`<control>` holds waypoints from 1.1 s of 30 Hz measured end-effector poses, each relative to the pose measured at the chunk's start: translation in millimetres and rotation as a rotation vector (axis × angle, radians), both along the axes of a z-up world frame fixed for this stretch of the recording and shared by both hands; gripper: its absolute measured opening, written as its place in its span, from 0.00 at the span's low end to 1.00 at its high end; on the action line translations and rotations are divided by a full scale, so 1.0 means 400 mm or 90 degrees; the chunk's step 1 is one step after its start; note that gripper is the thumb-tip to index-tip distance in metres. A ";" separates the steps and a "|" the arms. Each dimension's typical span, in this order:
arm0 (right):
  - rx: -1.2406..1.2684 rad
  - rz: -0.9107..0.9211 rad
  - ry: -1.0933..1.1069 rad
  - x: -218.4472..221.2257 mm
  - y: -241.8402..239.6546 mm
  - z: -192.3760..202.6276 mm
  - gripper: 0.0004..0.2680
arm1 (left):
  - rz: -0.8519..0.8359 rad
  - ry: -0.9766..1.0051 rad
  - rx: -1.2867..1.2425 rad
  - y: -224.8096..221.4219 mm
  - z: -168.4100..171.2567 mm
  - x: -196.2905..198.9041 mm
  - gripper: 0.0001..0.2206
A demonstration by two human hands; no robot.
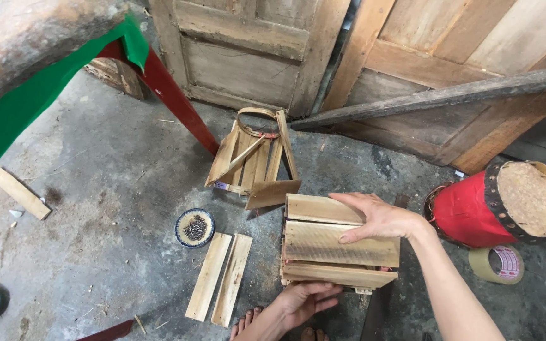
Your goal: Assembling a wooden cylindrical structure by nailing slats onto a frame and using a saw for trimming.
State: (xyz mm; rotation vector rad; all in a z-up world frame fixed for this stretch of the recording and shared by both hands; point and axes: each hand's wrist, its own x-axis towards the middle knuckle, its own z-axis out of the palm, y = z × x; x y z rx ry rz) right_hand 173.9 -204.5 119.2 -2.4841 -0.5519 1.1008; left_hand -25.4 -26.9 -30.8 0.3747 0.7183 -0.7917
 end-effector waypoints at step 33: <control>0.855 -0.907 -0.267 -0.549 -0.110 -0.269 0.03 | -0.925 -0.604 0.547 0.140 0.295 0.603 0.53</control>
